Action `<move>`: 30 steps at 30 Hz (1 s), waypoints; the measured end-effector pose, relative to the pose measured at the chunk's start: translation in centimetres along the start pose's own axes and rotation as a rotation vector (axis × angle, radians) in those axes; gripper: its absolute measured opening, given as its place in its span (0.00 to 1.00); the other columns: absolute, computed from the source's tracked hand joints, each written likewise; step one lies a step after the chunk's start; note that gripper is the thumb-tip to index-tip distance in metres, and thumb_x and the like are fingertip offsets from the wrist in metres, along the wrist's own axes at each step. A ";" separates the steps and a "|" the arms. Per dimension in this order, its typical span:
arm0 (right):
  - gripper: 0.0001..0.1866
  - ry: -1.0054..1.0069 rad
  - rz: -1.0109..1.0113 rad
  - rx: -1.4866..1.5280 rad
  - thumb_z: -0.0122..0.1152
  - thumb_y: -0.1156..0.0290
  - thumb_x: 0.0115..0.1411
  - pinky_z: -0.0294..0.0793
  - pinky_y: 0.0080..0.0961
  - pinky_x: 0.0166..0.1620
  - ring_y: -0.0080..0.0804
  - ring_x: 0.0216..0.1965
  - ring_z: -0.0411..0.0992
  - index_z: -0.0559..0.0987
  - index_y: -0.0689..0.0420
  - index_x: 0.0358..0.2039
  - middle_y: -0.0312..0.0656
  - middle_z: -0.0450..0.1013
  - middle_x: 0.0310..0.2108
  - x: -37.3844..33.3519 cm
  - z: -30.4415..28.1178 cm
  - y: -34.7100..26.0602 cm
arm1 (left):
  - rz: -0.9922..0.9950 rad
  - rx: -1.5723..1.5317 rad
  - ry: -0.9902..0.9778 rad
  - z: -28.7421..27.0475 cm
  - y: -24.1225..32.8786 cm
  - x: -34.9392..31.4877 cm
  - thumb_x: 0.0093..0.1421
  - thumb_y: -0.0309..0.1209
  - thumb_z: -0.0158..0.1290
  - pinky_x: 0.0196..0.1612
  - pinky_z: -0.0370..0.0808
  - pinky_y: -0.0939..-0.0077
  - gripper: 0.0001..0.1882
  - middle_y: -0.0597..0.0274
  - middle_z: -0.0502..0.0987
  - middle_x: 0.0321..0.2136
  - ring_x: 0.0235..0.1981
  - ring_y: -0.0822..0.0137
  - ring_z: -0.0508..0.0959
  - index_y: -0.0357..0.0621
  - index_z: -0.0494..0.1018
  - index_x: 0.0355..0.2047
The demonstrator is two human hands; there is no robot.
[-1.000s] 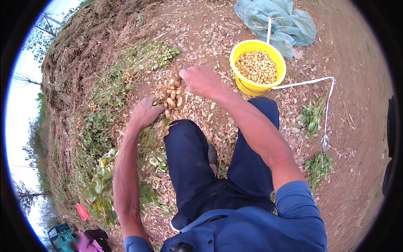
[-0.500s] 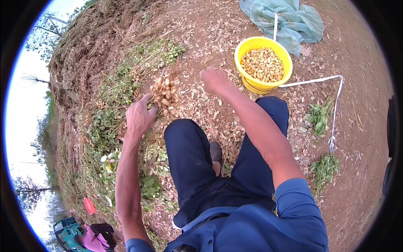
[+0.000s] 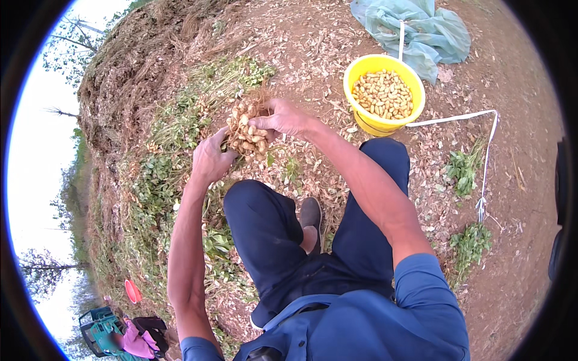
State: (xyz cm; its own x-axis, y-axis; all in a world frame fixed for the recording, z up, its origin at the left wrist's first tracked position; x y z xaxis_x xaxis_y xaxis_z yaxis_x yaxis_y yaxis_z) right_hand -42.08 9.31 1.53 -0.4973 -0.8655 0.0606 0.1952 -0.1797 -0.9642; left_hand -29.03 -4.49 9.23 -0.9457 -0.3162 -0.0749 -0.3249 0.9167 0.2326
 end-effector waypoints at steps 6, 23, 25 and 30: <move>0.21 0.157 -0.017 0.288 0.72 0.53 0.61 0.67 0.18 0.17 0.19 0.15 0.68 0.77 0.59 0.33 0.33 0.73 0.21 2.6 -0.6 1.1 | 0.048 -0.523 -0.168 -0.7 0.9 2.3 0.44 0.36 0.65 0.61 0.71 0.66 0.45 0.48 0.79 0.52 0.53 0.59 0.77 0.31 0.65 0.64; 0.09 0.337 0.081 0.131 0.55 0.72 0.68 0.80 0.22 0.37 0.21 0.34 0.76 0.81 0.55 0.46 0.34 0.79 0.40 3.0 -8.5 1.8 | 0.370 0.117 0.384 2.5 -1.3 3.7 0.37 0.20 0.63 0.49 0.73 0.61 0.42 0.57 0.77 0.44 0.46 0.54 0.77 0.46 0.72 0.59; 0.11 0.305 0.017 0.295 0.60 0.63 0.69 0.78 0.20 0.35 0.18 0.30 0.75 0.81 0.55 0.46 0.33 0.79 0.40 3.1 -8.4 0.2 | 0.423 0.271 0.328 2.2 -1.8 3.1 0.36 0.20 0.65 0.48 0.72 0.61 0.42 0.59 0.77 0.45 0.46 0.57 0.76 0.51 0.72 0.58; 0.23 -0.038 0.092 -0.231 0.73 0.54 0.60 0.77 0.23 0.42 0.21 0.34 0.76 0.82 0.58 0.48 0.36 0.81 0.41 3.8 -2.8 0.6 | 0.490 0.413 0.321 2.8 -1.5 2.9 0.43 0.22 0.64 0.46 0.69 0.62 0.38 0.63 0.75 0.41 0.43 0.62 0.75 0.58 0.72 0.58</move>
State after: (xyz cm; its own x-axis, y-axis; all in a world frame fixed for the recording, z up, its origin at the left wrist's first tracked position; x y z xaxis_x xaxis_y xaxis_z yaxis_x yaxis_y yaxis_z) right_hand -46.24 7.28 0.47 -0.4534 -0.8910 -0.0246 0.0378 0.0084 -0.9993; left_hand -31.30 -6.13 5.98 -0.9561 0.1570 0.2475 0.1012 0.9693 -0.2242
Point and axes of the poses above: each hand's wrist, its own x-axis towards the middle knuckle, its own z-axis out of the palm, y = z × x, the point moved 6 cm from there along x, towards the middle knuckle
